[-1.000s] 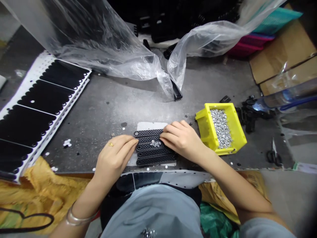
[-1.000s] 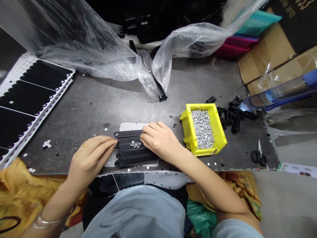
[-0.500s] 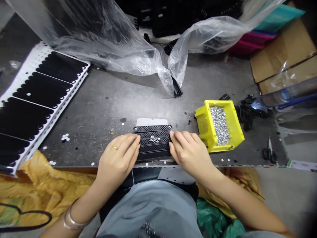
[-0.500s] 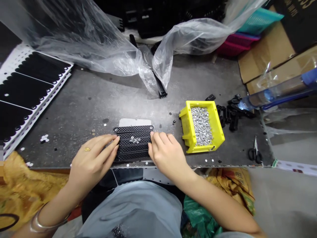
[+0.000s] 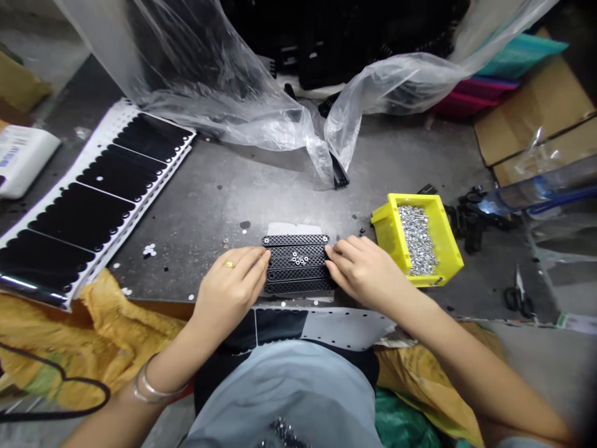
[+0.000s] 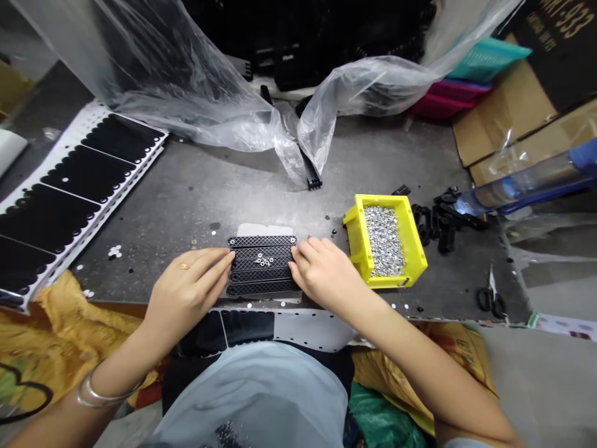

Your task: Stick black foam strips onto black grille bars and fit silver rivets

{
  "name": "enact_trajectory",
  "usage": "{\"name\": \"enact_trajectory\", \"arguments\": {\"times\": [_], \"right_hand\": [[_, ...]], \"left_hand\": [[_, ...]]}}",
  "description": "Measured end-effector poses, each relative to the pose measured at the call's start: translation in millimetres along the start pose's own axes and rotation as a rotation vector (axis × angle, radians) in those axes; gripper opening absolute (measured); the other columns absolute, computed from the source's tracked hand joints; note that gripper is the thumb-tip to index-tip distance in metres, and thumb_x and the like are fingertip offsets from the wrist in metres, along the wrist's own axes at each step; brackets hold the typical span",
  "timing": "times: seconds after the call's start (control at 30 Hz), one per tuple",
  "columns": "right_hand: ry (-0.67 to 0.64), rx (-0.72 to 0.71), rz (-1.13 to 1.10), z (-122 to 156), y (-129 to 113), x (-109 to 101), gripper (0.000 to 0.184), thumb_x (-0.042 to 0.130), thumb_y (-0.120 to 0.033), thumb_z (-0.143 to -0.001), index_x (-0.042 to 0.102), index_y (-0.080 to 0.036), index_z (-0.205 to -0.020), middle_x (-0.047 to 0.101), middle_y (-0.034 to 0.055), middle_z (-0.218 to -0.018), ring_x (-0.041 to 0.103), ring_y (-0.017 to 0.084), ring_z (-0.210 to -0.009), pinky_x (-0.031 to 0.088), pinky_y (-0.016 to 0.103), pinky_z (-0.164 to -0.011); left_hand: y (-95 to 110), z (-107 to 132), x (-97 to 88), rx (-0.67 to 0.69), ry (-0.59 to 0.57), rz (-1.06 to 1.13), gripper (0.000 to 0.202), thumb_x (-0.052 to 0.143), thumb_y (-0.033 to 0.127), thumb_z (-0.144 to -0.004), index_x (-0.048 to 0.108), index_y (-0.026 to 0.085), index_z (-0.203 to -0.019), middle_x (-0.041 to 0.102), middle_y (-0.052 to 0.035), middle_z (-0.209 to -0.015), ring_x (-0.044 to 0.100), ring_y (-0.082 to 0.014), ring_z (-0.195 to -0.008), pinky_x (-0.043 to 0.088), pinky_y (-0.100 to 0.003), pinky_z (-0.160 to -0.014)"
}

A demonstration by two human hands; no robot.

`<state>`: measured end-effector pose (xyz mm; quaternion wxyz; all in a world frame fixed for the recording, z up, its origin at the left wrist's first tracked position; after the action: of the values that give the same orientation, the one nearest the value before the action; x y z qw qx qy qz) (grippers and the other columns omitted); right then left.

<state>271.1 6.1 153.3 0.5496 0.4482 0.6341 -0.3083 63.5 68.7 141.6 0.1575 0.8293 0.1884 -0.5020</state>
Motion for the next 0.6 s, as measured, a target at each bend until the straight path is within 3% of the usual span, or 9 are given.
{"name": "enact_trajectory", "arguments": {"times": [0.13, 0.33, 0.47, 0.6], "right_hand": [[0.001, 0.042, 0.164, -3, -25, -1, 0.029, 0.052, -0.019, -0.103, 0.075, -0.007, -0.092, 0.067, 0.0123, -0.083, 0.053, 0.024, -0.077, 0.034, 0.039, -0.067], [-0.006, 0.181, 0.2, -10, -40, 2, 0.028, 0.054, -0.017, -0.101, 0.074, -0.007, -0.086, 0.067, 0.0143, -0.082, 0.054, 0.024, -0.075, 0.033, 0.04, -0.068], [-0.01, 0.133, 0.18, -4, -33, 1, 0.027, 0.052, -0.019, -0.103, 0.075, -0.006, -0.096, 0.068, 0.0133, -0.083, 0.054, 0.024, -0.076, 0.034, 0.04, -0.068], [-0.038, -0.031, 0.14, 4, -10, 0, 0.028, 0.051, -0.019, -0.104, 0.074, -0.004, -0.109, 0.071, 0.0137, -0.093, 0.057, 0.023, -0.083, 0.039, 0.038, -0.072]], "left_hand": [[10, 1, 2.1, -0.056, -0.012, -0.024, 0.023, 0.062, 0.012, -0.097, 0.069, 0.006, -0.119, 0.075, -0.0168, -0.118, 0.072, -0.0288, -0.103, 0.058, -0.044, -0.094], [14, 3, 5.6, -0.088, 0.021, -0.003, 0.024, 0.06, 0.012, -0.098, 0.067, 0.007, -0.121, 0.076, -0.0167, -0.115, 0.072, -0.0279, -0.104, 0.059, -0.042, -0.092], [5, 6, 5.6, -0.096, 0.008, 0.025, 0.027, 0.061, 0.014, -0.098, 0.068, 0.013, -0.124, 0.076, -0.013, -0.119, 0.072, -0.0272, -0.106, 0.058, -0.045, -0.096], [-8, 9, 3.7, 0.003, 0.018, 0.052, 0.027, 0.062, 0.012, -0.097, 0.068, 0.01, -0.124, 0.076, -0.0139, -0.119, 0.071, -0.0264, -0.106, 0.056, -0.043, -0.095]]}}
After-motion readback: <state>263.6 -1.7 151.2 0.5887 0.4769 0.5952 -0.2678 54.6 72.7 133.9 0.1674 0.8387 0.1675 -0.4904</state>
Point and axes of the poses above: each hand's wrist, its own z-axis away from the middle knuckle, its own x-axis out of the palm, y = z × x, the point moved 5 cm from there along -z, towards the middle knuckle
